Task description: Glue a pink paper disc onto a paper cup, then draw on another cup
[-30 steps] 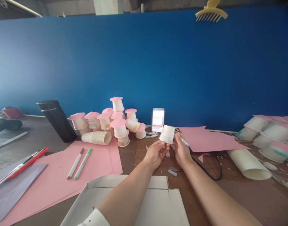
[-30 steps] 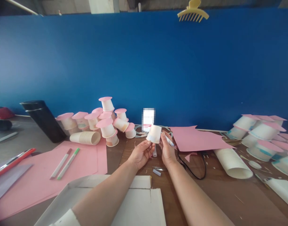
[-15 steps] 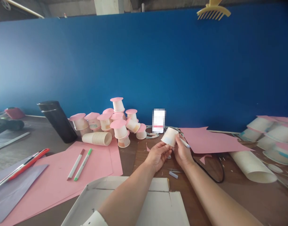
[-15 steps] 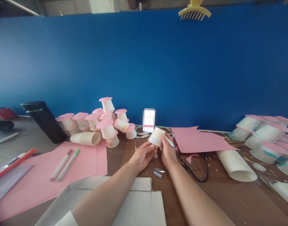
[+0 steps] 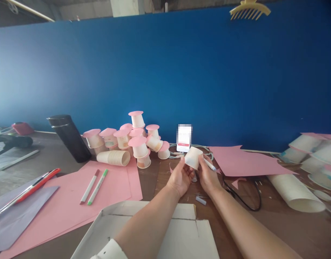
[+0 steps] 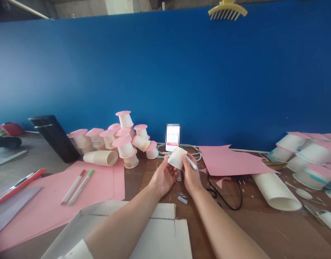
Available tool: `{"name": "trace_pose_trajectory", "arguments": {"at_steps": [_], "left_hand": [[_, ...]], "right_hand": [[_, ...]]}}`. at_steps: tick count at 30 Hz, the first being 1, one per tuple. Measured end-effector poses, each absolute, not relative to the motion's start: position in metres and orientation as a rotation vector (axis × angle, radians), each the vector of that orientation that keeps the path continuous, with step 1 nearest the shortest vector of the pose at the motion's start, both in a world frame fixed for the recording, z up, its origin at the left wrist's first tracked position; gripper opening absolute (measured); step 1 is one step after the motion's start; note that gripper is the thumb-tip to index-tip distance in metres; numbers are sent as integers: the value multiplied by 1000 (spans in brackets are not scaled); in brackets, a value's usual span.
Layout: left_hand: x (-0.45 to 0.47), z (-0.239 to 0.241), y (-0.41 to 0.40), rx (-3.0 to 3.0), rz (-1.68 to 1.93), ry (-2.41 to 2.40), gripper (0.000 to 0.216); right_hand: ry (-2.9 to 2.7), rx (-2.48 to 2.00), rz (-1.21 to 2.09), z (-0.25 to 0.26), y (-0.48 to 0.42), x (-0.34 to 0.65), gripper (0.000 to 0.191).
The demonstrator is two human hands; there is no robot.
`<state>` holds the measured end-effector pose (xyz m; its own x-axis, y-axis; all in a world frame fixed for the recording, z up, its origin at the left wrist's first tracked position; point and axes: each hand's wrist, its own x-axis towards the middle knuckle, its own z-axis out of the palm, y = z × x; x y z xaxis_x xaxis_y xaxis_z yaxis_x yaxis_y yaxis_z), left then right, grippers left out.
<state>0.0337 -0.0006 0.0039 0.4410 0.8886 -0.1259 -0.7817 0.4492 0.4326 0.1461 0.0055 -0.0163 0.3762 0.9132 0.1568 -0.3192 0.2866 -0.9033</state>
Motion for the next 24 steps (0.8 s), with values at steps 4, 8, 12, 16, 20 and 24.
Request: {"name": "trace_pose_trajectory", "arguments": {"at_steps": [4,8,12,16,20,24], "left_hand": [[32,5,0,257,1038,314,60],[32,7,1,167,1116,342,49],[30,9,4,136,1176,392,39],[30,8,8,127,1223,467,36],[31,8,9,113,1237,514,34],[33,10,8,99,1274,493,29]], "right_hand": [[-893,-945,888,-16,3,142,47],[-1090,-1059,782,-9,-5,139,44],[-1168,-1179,613,-3,-11,141,44],[-1183,-1167,343,3,-16,147,39],[-1284,-1181,161,13,-24,149,33],[-1416,-1179,45,17,-29,148,32]]}}
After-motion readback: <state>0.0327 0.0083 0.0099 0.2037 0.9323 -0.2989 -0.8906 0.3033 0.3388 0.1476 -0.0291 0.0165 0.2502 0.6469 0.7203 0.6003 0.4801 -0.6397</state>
